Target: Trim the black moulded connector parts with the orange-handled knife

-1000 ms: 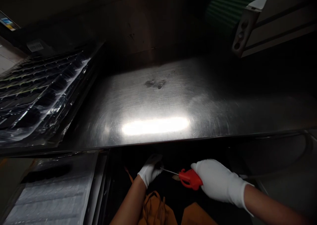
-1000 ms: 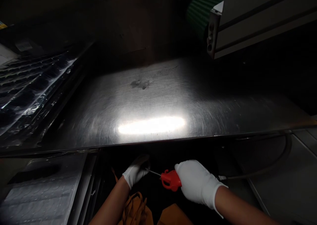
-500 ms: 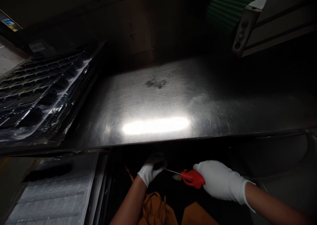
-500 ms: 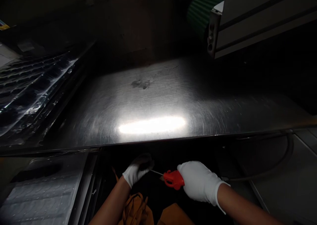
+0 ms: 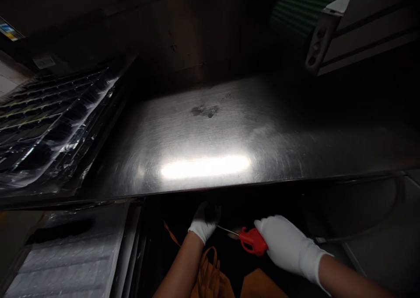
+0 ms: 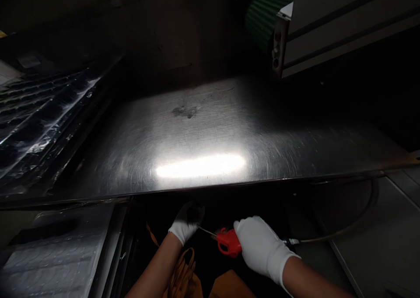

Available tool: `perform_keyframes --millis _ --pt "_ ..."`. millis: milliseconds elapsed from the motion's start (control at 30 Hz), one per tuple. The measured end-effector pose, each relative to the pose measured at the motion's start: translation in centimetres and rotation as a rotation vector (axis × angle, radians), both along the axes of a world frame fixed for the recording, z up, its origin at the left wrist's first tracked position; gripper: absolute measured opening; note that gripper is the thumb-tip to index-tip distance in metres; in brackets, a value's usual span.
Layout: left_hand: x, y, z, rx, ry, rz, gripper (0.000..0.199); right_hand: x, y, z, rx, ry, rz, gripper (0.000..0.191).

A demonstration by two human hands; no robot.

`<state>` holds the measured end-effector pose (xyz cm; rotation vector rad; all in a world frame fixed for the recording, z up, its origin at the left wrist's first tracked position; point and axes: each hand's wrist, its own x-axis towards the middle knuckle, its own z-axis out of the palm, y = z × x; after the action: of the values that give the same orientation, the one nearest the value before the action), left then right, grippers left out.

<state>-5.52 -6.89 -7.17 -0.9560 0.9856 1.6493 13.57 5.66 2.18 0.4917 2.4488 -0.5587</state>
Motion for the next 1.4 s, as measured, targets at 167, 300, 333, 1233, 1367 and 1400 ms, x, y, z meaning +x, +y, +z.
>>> perform_keyframes --millis 167,300,333,1233,1367,1400 --pt "0.0 0.2 -0.2 -0.005 -0.083 0.038 0.010 0.1 0.1 0.0 -0.008 0.003 -0.028 0.031" --pt "-0.1 0.3 -0.1 -0.014 -0.078 0.038 0.011 0.2 0.3 -0.1 -0.015 0.018 -0.062 0.030" --pt "-0.1 0.3 0.0 -0.015 -0.078 0.038 0.011 0.2 0.3 -0.1 -0.018 0.015 -0.065 0.029" --pt "0.6 0.4 0.8 -0.094 -0.015 -0.035 0.010 0.3 0.5 -0.2 -0.117 -0.010 -0.118 0.023" --pt "0.4 0.4 0.8 -0.068 -0.065 -0.052 0.012 0.2 0.7 -0.1 -0.105 0.001 -0.138 0.024" --pt "0.4 0.4 0.7 -0.074 -0.076 -0.062 0.013 0.2 0.7 -0.1 -0.097 -0.030 -0.124 0.024"
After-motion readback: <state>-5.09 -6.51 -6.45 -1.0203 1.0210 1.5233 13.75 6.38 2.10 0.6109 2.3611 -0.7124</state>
